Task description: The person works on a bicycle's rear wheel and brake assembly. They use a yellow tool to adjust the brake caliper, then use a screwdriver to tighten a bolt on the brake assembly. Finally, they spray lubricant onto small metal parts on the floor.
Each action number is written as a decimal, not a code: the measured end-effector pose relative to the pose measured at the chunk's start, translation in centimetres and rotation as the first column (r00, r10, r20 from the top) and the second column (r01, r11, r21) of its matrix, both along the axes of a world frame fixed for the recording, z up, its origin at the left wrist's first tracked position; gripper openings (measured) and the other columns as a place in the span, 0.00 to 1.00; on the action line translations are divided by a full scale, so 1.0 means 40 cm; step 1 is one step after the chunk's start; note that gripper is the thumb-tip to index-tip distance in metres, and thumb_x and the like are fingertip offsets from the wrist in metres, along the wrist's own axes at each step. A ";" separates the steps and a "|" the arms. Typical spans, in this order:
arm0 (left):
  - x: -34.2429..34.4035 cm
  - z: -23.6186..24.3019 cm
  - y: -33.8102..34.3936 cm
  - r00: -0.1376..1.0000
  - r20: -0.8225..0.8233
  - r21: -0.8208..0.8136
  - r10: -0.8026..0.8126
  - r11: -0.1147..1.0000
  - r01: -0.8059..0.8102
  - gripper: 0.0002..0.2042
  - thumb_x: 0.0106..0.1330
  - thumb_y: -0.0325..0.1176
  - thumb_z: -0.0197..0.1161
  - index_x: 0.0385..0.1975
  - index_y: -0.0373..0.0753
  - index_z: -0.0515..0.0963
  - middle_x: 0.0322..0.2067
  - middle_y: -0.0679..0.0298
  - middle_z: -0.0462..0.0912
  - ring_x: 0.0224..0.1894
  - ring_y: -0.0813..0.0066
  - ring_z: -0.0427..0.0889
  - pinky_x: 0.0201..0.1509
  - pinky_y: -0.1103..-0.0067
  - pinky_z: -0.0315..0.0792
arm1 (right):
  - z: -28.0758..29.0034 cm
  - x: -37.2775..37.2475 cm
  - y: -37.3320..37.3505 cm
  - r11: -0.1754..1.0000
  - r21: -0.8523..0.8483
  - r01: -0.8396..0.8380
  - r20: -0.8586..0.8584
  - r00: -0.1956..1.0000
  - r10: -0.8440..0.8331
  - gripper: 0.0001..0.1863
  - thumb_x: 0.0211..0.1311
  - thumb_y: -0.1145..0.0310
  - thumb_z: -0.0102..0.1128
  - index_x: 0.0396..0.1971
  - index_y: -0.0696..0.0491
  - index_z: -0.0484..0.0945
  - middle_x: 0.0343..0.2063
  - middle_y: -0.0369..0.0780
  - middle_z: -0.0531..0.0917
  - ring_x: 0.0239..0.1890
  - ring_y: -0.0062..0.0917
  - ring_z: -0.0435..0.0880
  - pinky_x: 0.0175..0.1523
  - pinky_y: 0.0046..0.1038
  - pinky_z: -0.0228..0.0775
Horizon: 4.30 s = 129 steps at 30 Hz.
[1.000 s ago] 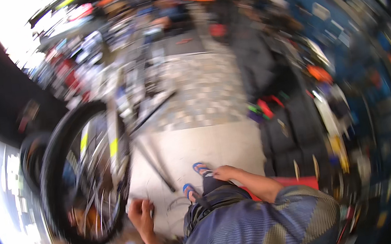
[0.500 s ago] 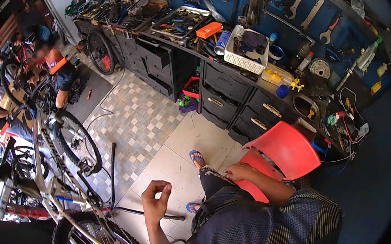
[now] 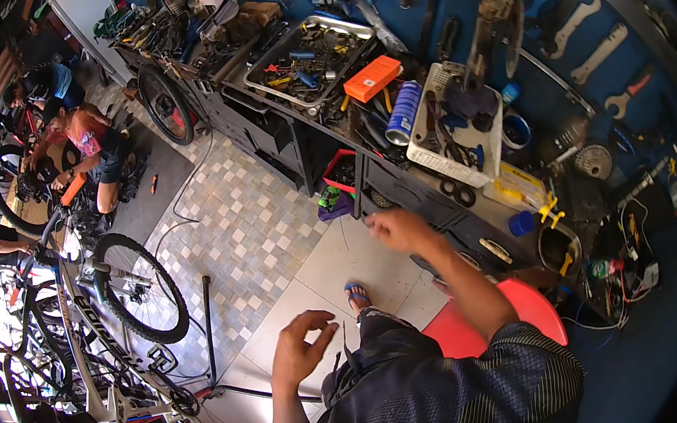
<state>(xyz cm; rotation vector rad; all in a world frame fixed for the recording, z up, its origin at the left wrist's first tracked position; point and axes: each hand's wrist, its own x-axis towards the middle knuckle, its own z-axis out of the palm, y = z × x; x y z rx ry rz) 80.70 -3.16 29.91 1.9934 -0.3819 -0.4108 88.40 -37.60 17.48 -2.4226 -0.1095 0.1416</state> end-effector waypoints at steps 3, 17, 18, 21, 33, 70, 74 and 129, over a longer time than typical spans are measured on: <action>0.060 -0.006 0.004 0.985 0.053 0.007 0.167 0.986 -0.167 0.08 0.68 0.27 0.72 0.44 0.32 0.85 0.36 0.59 0.90 0.39 0.73 0.89 0.45 0.76 0.80 | 0.111 0.211 -0.093 0.994 -0.043 0.105 0.271 0.958 -0.090 0.14 0.68 0.60 0.65 0.48 0.51 0.85 0.37 0.46 0.90 0.42 0.45 0.89 0.45 0.45 0.80; 0.129 -0.047 0.010 0.949 -0.059 0.074 0.309 0.950 -0.304 0.09 0.69 0.30 0.72 0.43 0.32 0.84 0.40 0.57 0.90 0.39 0.67 0.90 0.47 0.74 0.83 | 0.144 0.760 -0.331 0.629 -0.664 0.404 0.013 0.848 -0.531 0.18 0.64 0.60 0.67 0.52 0.49 0.88 0.58 0.43 0.86 0.67 0.39 0.77 0.75 0.48 0.55; 0.135 -0.047 0.010 0.945 -0.075 0.071 0.319 0.947 -0.314 0.09 0.69 0.31 0.72 0.43 0.32 0.84 0.40 0.57 0.90 0.40 0.66 0.90 0.47 0.74 0.83 | 0.138 0.768 -0.330 0.623 -0.673 0.399 0.022 0.852 -0.522 0.18 0.65 0.60 0.67 0.53 0.49 0.88 0.58 0.43 0.87 0.68 0.39 0.76 0.76 0.48 0.54; 0.155 -0.044 0.015 0.935 -0.096 0.079 0.342 0.939 -0.336 0.09 0.69 0.31 0.72 0.44 0.33 0.85 0.40 0.57 0.91 0.40 0.66 0.90 0.47 0.73 0.83 | 0.128 0.786 -0.331 0.619 -0.686 0.382 -0.016 0.843 -0.538 0.21 0.65 0.60 0.66 0.56 0.49 0.86 0.61 0.43 0.85 0.70 0.39 0.74 0.78 0.47 0.52; 0.163 -0.039 0.048 0.915 -0.088 0.087 0.395 0.918 -0.388 0.10 0.70 0.32 0.70 0.46 0.34 0.85 0.38 0.57 0.90 0.40 0.65 0.90 0.44 0.71 0.82 | 0.030 0.897 -0.647 0.729 -0.174 0.663 0.242 0.746 -0.620 0.32 0.62 0.45 0.61 0.39 0.65 0.87 0.40 0.64 0.85 0.51 0.58 0.86 0.55 0.51 0.77; -1.095 0.135 0.522 0.339 0.424 0.191 0.840 0.283 -0.940 0.14 0.64 0.37 0.76 0.50 0.48 0.89 0.65 0.54 0.79 0.69 0.55 0.76 0.72 0.62 0.70 | 0.335 -0.672 1.191 -0.204 0.979 0.025 0.205 -0.021 0.979 0.23 0.71 0.46 0.68 0.28 0.51 0.75 0.71 0.58 0.66 0.75 0.59 0.65 0.72 0.67 0.61; -1.295 0.235 0.687 -0.122 0.906 0.053 0.405 -0.393 -0.918 0.24 0.57 0.34 0.80 0.55 0.45 0.86 0.62 0.54 0.79 0.67 0.51 0.76 0.72 0.60 0.68 | 0.350 -0.683 1.249 -0.152 0.952 -0.265 0.167 0.033 0.985 0.23 0.76 0.48 0.62 0.31 0.54 0.72 0.63 0.63 0.73 0.44 0.48 0.90 0.40 0.42 0.87; -1.366 0.011 1.486 0.578 0.058 0.141 0.814 0.566 -0.812 0.16 0.60 0.34 0.71 0.44 0.30 0.83 0.36 0.53 0.86 0.36 0.62 0.86 0.45 0.69 0.80 | 0.237 -0.991 1.578 0.363 0.505 -0.783 -0.245 0.273 0.930 0.16 0.69 0.59 0.68 0.48 0.54 0.87 0.40 0.44 0.88 0.45 0.34 0.87 0.54 0.33 0.77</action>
